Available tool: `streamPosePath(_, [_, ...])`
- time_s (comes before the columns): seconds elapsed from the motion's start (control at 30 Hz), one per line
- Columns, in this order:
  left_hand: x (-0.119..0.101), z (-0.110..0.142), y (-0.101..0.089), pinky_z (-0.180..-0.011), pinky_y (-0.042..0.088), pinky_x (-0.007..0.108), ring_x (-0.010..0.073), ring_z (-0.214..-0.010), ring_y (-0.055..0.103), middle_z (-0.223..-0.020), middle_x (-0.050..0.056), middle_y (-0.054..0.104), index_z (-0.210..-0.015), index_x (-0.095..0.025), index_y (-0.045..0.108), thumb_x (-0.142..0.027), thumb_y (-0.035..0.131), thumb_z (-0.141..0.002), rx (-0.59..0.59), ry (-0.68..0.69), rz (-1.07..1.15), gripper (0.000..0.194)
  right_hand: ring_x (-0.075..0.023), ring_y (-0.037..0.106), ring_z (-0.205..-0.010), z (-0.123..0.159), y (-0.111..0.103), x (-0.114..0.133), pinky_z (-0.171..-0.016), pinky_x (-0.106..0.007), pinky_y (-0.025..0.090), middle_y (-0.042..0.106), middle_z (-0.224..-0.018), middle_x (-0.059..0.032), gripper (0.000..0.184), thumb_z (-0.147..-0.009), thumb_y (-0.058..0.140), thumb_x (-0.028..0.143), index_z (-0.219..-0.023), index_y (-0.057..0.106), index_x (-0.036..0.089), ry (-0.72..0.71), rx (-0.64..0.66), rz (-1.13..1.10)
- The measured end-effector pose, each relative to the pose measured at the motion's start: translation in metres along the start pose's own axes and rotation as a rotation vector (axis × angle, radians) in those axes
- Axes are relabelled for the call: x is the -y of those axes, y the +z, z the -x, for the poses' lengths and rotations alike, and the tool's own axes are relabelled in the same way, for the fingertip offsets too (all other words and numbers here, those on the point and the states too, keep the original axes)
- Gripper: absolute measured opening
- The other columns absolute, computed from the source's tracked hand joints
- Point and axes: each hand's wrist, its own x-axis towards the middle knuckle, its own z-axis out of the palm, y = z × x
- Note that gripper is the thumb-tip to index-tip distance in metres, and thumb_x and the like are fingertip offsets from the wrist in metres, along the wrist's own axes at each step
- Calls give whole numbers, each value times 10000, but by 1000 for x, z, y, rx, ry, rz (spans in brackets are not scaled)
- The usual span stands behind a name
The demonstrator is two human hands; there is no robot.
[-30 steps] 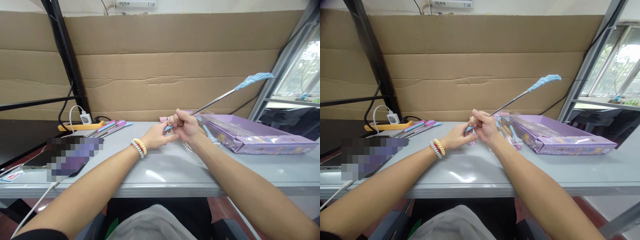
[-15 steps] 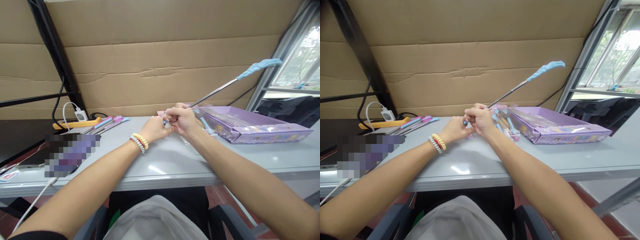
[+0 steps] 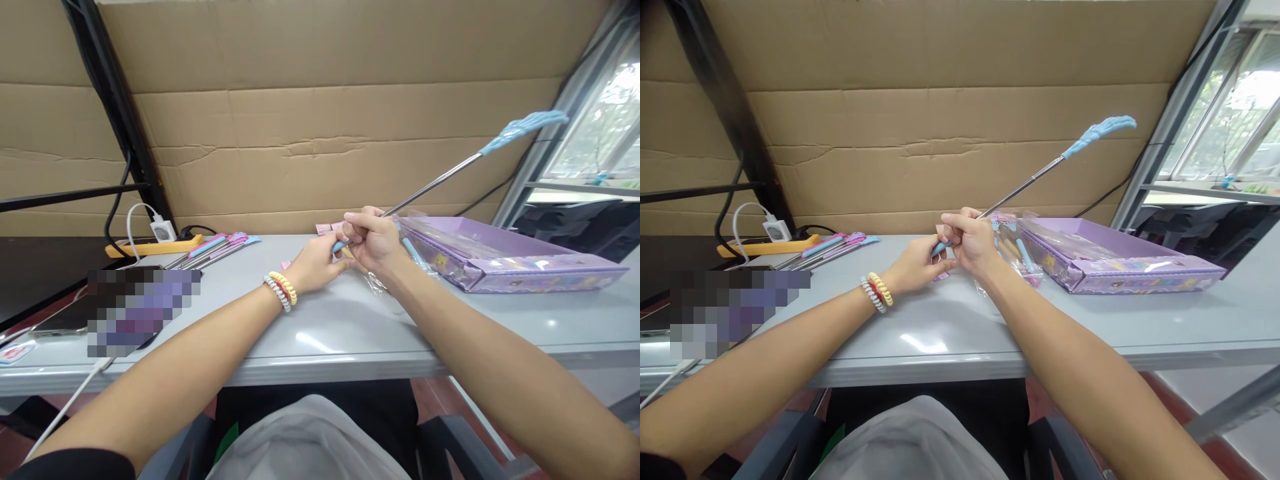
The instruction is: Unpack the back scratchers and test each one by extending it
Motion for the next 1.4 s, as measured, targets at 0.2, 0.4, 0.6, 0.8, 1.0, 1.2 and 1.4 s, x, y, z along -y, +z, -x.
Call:
streamPosePath(0.2, [3,0,2,-591,400,268,165,-617,553,-661,4,563,-921,-163,532,-490,540,-787,6,-115,-169,354,-51,300,-362,2,2,-2,-424,-238,373,205,-380,77,549,-574,690,117,-424,164,164,30,45,-19])
streamPosePath(0.4, [1,-3,0,-604,394,275,181,-648,550,-640,9,544,-892,-178,570,-503,524,-786,14,-126,-217,344,-61,341,-369,6,4,1,-403,-231,348,232,-374,75,532,-542,676,53,-425,171,173,47,55,38])
streamPosePath(0.6, [3,-9,-9,-599,419,254,124,-619,503,-619,-12,514,-687,-168,554,-407,559,-767,285,-37,230,251,-42,291,-342,13,10,-1,-370,-222,296,248,-366,84,541,-515,685,57,-436,162,174,29,71,57])
streamPosePath(0.8, [15,-1,-10,-623,431,249,119,-664,510,-689,-5,559,-724,-166,551,-363,542,-783,332,5,319,206,-39,288,-344,11,10,-10,-375,-228,291,251,-370,83,545,-501,712,97,-416,179,175,60,119,85])
streamPosePath(1.0, [2,-1,-6,-654,404,247,132,-690,530,-748,8,583,-881,-157,548,-322,549,-794,-47,27,-53,187,-42,288,-363,-1,-1,-2,-421,-227,364,206,-379,81,571,-539,692,82,-449,133,157,-55,-8,-17])
streamPosePath(1.2, [-2,2,2,-616,409,281,208,-699,594,-733,55,606,-1010,-145,488,-433,461,-853,1,-117,-214,329,-48,296,-371,1,1,-4,-416,-222,362,210,-372,75,556,-562,685,105,-444,144,161,-2,-20,4])
streamPosePath(1.4, [-5,1,2,-610,422,314,250,-716,612,-764,89,614,-1068,-132,471,-506,422,-845,10,-189,-379,439,-51,314,-371,5,5,-1,-405,-223,348,199,-369,72,569,-536,686,88,-441,129,160,10,-13,16])
